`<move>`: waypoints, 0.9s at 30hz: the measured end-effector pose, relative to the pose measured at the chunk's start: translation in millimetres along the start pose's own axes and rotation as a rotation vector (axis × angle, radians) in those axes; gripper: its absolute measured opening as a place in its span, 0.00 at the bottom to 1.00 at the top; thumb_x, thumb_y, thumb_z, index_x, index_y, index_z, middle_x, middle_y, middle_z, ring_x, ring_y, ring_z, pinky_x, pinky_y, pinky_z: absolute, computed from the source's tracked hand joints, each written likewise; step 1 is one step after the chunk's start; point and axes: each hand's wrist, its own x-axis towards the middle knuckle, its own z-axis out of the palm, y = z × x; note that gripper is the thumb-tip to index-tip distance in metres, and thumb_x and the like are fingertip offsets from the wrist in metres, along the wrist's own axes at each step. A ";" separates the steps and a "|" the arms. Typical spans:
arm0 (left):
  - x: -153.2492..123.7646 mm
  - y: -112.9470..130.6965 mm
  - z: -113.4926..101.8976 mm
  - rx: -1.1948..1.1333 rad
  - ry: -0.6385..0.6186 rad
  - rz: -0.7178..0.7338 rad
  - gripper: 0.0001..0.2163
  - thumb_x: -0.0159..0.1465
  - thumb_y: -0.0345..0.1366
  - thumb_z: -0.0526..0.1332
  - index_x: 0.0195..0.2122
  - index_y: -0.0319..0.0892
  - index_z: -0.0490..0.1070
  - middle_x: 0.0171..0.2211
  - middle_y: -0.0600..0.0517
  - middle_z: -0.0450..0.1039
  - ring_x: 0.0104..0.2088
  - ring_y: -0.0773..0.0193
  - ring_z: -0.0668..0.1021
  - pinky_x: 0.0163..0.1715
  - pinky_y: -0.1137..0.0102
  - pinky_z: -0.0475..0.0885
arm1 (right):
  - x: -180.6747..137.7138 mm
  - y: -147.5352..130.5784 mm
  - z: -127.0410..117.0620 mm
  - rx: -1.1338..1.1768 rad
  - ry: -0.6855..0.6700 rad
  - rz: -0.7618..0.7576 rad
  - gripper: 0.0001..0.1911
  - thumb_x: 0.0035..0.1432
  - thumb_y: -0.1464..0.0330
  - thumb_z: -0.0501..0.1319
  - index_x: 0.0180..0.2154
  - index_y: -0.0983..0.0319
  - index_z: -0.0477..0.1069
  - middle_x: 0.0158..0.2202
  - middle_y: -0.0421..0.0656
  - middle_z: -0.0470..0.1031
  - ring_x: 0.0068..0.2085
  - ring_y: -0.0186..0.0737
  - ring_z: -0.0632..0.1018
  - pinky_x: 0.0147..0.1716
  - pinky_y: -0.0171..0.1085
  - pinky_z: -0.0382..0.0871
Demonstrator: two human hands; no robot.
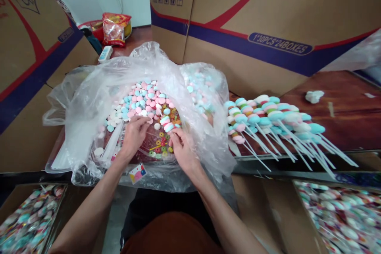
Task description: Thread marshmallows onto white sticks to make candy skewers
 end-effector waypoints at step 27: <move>1.8 9.8 3.5 -0.265 -0.244 -0.143 0.06 0.61 0.33 0.59 0.28 0.42 0.74 0.28 0.51 0.74 0.31 0.63 0.75 0.36 0.69 0.71 | -12.8 11.0 2.3 -0.056 0.035 -0.006 0.14 0.62 0.60 0.54 0.28 0.60 0.67 0.21 0.37 0.66 0.24 0.35 0.68 0.26 0.34 0.62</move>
